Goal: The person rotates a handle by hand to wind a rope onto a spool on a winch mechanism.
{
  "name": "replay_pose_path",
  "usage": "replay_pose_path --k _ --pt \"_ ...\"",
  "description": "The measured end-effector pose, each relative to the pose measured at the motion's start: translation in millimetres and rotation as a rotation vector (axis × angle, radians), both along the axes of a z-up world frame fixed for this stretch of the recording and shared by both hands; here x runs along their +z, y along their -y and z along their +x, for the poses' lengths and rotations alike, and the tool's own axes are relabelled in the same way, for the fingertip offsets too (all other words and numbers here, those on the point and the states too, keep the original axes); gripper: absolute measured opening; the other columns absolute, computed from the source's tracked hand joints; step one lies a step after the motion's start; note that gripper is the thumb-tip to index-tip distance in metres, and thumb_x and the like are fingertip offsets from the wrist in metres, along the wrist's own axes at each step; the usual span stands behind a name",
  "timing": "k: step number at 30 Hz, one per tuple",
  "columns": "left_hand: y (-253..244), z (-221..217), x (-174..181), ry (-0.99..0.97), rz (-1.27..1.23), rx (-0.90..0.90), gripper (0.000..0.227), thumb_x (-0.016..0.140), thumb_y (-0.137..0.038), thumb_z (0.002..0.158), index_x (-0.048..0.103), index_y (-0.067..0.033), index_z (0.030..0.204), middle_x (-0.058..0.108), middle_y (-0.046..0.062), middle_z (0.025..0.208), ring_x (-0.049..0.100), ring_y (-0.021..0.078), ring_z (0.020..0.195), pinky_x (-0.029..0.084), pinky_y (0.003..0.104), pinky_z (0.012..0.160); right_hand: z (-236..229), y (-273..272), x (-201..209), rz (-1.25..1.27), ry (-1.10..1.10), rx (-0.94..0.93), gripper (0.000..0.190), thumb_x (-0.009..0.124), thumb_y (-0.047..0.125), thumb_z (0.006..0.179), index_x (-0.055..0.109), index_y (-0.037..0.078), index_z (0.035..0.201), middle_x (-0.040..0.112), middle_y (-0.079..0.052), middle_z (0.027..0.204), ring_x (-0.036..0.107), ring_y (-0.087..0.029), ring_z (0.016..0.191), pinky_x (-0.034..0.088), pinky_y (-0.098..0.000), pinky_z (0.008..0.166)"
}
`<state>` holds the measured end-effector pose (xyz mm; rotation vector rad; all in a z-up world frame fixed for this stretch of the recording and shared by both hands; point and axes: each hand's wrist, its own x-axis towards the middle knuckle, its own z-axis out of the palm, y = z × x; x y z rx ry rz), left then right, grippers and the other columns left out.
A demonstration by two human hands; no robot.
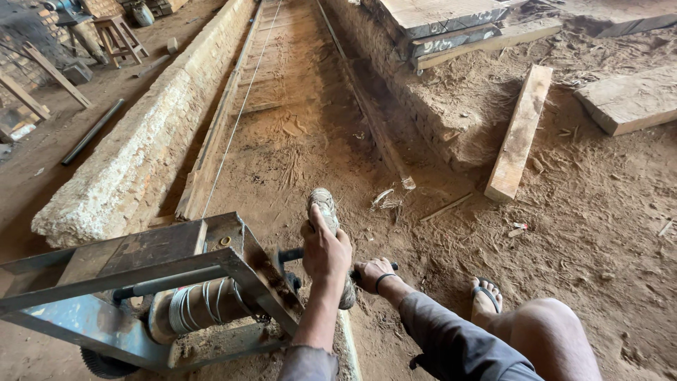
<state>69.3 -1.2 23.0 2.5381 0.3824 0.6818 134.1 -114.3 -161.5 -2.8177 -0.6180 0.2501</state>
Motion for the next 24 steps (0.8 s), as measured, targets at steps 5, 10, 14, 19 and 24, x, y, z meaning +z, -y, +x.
replay_pose_path --k 5,10,14,19,24 --pt "13.9 -22.5 -11.1 0.036 -0.004 0.031 0.086 0.072 -0.029 0.088 0.023 -0.0096 0.156 0.042 0.032 0.143 0.066 0.0382 0.108 0.067 0.039 0.06 -8.2 -4.3 20.6 -0.02 -0.144 -0.054 0.034 0.056 0.048 0.101 0.073 0.019 0.104 0.075 -0.006 0.1 0.07 -0.025 0.1 0.04 -0.0505 0.098" --pt "12.8 -16.5 -6.6 0.054 0.068 0.053 0.096 0.08 -0.035 0.081 0.023 -0.0067 0.153 0.042 0.034 0.139 0.067 0.0399 0.106 0.066 0.04 0.059 -7.9 -2.6 13.6 -0.057 -0.107 -0.032 0.031 0.058 0.046 0.099 0.072 0.019 0.107 0.075 -0.007 0.099 0.07 -0.027 0.098 0.046 -0.0471 0.093" --pt "9.2 -9.5 -5.1 -0.025 0.055 0.055 0.091 0.073 -0.023 0.085 0.02 -0.0072 0.158 0.044 0.032 0.141 0.072 0.0336 0.092 0.064 0.033 0.049 -6.1 0.7 -1.5 0.016 -0.007 -0.006 0.023 0.061 0.037 0.093 0.07 0.022 0.108 0.075 -0.007 0.099 0.07 -0.029 0.097 0.047 -0.049 0.088" --pt "5.7 -3.6 4.3 -0.103 0.026 0.02 0.087 0.066 -0.012 0.087 0.018 -0.0066 0.159 0.043 0.032 0.141 0.072 0.0269 0.078 0.062 0.028 0.044 -13.2 4.9 -8.4 -0.006 0.014 0.004 0.02 0.059 0.037 0.095 0.07 0.02 0.1 0.073 -0.007 0.093 0.07 -0.029 0.094 0.049 -0.0473 0.085" --pt "5.4 0.7 23.6 -0.23 -0.033 0.004 0.088 0.063 -0.009 0.09 0.011 -0.0133 0.161 0.046 0.029 0.133 0.066 0.0198 0.065 0.056 0.027 0.042 -20.2 4.6 -5.1 0.001 0.005 -0.009 0.022 0.057 0.037 0.098 0.067 0.018 0.097 0.073 -0.009 0.09 0.071 -0.03 0.09 0.049 -0.0468 0.085"
